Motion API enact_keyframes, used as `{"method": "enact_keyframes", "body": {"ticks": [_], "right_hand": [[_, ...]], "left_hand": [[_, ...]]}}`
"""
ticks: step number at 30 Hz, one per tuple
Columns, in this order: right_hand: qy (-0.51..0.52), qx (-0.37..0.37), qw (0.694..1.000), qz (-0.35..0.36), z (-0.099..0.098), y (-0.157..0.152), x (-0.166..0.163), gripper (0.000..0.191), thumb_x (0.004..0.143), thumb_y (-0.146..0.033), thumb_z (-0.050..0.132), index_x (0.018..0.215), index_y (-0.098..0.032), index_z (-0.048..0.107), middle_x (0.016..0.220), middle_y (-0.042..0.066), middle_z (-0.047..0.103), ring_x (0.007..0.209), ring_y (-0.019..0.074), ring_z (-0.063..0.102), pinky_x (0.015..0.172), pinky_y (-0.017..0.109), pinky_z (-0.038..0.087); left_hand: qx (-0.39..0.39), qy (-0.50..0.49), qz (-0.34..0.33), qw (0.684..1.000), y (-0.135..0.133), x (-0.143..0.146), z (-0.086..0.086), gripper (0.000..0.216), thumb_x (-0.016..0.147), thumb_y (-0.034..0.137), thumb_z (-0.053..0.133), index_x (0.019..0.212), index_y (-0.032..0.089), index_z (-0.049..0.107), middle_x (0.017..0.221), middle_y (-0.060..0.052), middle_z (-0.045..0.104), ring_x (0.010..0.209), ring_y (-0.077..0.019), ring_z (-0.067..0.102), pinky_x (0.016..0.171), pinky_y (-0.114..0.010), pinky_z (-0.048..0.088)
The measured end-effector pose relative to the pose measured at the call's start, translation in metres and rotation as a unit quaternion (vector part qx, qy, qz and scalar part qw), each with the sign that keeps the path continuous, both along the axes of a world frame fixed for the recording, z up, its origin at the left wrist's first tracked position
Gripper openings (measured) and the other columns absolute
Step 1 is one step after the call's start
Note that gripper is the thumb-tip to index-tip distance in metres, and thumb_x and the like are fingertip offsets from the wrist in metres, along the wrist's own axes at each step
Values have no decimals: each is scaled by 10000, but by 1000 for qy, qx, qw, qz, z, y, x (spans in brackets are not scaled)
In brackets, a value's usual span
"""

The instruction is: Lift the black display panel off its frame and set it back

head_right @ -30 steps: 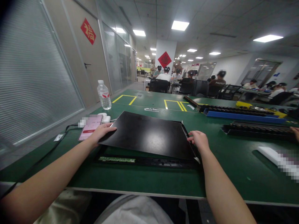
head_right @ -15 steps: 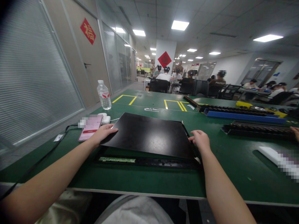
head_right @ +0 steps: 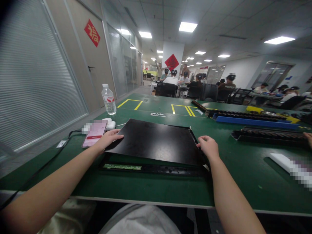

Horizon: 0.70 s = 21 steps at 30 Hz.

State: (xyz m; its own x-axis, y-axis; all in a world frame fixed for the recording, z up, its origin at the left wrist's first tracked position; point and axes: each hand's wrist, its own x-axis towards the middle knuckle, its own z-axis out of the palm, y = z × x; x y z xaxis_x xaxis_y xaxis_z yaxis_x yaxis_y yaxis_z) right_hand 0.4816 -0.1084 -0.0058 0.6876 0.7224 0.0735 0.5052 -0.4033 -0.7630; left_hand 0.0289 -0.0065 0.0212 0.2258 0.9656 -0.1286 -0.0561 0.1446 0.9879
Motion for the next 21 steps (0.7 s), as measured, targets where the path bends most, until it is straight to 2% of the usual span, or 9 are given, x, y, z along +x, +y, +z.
{"method": "enact_keyframes", "body": {"ticks": [5,10,21], "right_hand": [[-11,-15,1000,-3,1,-1,-1,318,756,-394,547,979,-215,686,708,29,732,540,169,590,556,283,433],[-31,-34,999,9,6,-3,-2,285,753,-377,551,934,-209,694,730,36,739,550,168,598,575,286,434],[-57,-36,998,16,8,-4,-5,306,748,-352,546,960,-202,706,741,40,743,553,170,612,569,287,428]], "left_hand": [[9,3,-4,1000,3,0,-6,496,525,192,803,984,129,627,746,-43,749,627,-213,705,635,-306,549],[27,-4,-17,999,5,-1,-10,509,526,212,821,990,130,628,785,-53,754,670,-226,714,677,-330,558],[51,36,-13,998,2,-1,-7,499,537,300,817,976,125,654,842,-71,760,739,-263,719,692,-355,554]]}}
